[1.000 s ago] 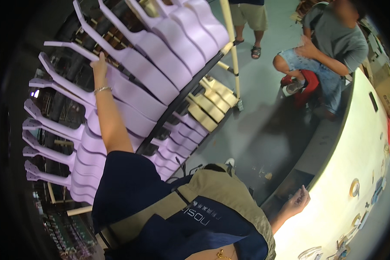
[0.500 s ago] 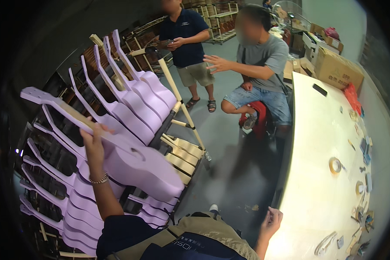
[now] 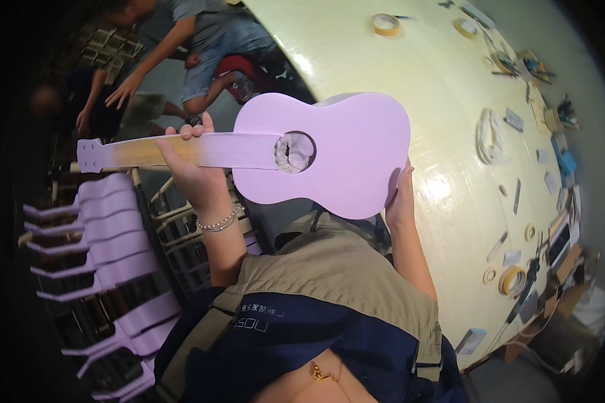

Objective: The person uses a utility knife to trim edges and a sanding block to smooth the surface of a purple guitar neck and body. The person places the finished parts on a nearby rack.

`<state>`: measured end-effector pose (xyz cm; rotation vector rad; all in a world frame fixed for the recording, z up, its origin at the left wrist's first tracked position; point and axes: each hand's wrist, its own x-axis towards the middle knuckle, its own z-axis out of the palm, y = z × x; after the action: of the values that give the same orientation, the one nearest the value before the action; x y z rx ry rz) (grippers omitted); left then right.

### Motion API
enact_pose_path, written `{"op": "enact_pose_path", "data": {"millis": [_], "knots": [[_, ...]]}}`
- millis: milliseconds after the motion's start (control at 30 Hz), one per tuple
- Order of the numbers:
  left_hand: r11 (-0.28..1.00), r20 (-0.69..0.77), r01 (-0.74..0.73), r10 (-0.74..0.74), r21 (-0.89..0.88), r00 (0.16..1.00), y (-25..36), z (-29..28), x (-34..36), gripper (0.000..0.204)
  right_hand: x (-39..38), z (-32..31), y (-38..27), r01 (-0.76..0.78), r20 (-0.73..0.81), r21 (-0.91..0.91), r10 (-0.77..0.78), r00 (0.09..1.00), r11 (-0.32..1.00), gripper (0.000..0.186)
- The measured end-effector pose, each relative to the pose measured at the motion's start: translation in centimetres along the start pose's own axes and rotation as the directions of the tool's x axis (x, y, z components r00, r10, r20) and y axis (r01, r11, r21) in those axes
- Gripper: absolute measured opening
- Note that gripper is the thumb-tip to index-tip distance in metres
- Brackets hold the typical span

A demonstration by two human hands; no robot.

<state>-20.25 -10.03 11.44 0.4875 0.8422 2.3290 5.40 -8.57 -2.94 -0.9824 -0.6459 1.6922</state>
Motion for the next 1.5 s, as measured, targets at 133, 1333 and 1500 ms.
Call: {"op": "enact_pose_path", "data": {"millis": [133, 1333, 1500], "knots": [[0.993, 0.114, 0.114, -0.112, -0.011, 0.987, -2.6, 1.1, 1.4, 0.03, -0.9, -0.5, -0.2, -0.01, -0.177, 0.137, 0.034, 0.984, 0.99, 0.072], [0.958, 0.304, 0.287, -0.271, -0.01, 0.914, -5.4, 5.1, 5.3, 0.033, -0.2, 0.5, -1.5, 0.217, -0.415, 0.19, -0.122, 0.902, 0.958, 0.073], [0.96, 0.279, 0.28, -0.276, 0.026, 0.92, -5.3, 4.8, 5.0, 0.033, -0.8, 0.1, -1.7, 0.175, -0.414, 0.194, -0.08, 0.907, 0.965, 0.074]]}}
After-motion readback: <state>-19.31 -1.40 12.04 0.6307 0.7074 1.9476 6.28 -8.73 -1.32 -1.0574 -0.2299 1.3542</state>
